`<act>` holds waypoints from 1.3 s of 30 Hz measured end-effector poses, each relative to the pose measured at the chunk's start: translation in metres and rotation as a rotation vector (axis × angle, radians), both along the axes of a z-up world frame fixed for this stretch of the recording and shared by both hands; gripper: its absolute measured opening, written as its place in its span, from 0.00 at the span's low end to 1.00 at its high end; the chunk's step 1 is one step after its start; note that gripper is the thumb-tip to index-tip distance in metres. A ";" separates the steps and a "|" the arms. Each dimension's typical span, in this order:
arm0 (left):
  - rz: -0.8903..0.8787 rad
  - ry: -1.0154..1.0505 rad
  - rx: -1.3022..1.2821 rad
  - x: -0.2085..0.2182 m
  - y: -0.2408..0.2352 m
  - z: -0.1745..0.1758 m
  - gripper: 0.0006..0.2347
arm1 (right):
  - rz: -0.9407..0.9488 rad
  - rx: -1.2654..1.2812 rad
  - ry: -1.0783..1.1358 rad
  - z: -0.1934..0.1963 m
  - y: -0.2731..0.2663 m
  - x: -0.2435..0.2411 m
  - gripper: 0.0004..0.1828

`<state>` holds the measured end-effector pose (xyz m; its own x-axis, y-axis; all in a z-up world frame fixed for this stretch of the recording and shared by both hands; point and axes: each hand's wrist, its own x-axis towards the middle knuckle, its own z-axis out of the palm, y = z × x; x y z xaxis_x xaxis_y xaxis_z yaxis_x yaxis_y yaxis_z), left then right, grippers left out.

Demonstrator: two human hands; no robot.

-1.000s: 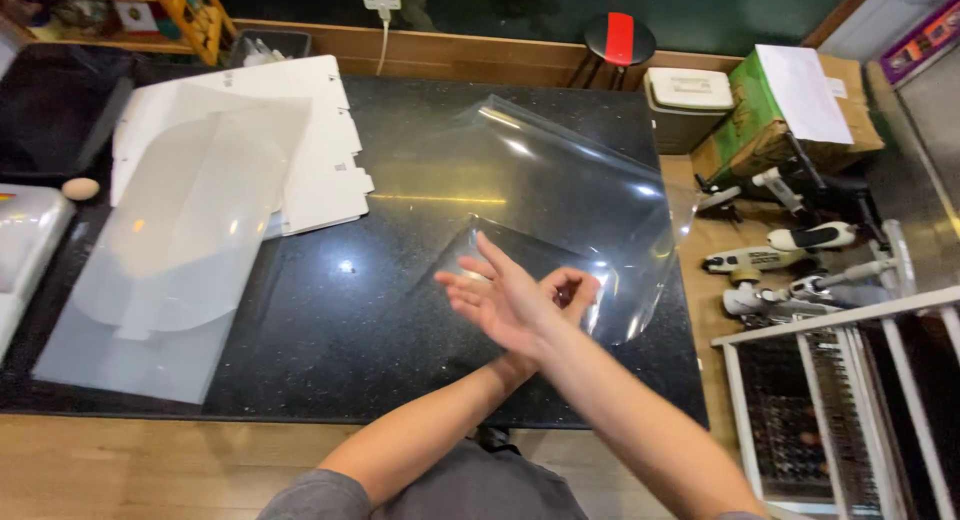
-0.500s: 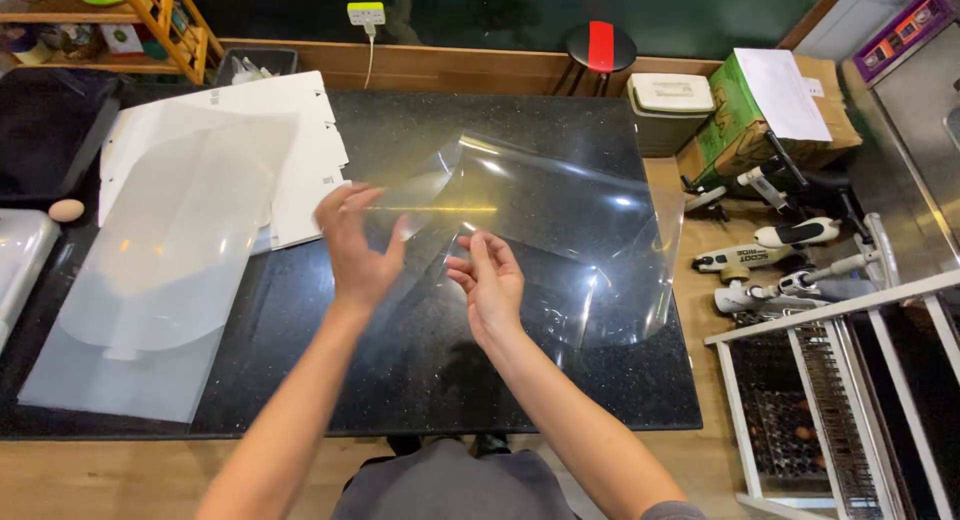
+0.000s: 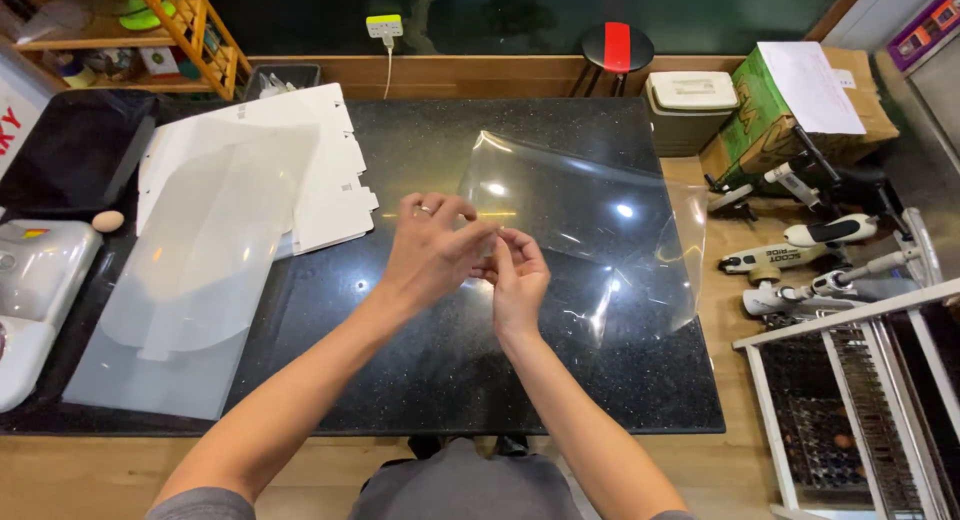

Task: Assembling a transparent plastic cake box from flat sheets.

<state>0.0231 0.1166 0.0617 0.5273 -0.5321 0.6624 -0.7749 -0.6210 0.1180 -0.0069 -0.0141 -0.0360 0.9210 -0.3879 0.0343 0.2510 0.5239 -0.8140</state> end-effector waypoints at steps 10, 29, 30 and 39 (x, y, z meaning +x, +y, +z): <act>-0.168 0.047 0.052 0.004 -0.007 -0.003 0.14 | -0.036 0.013 -0.018 0.006 -0.008 0.000 0.06; -0.315 0.243 -0.071 0.013 -0.009 -0.016 0.11 | 0.149 -0.021 -0.038 0.009 -0.026 -0.011 0.11; -0.320 0.237 -0.077 0.013 -0.009 -0.018 0.10 | 0.139 -0.028 -0.025 0.009 -0.026 -0.012 0.11; -0.191 -0.089 0.206 0.008 0.001 -0.004 0.18 | 0.234 -0.057 -0.061 0.036 -0.026 -0.041 0.24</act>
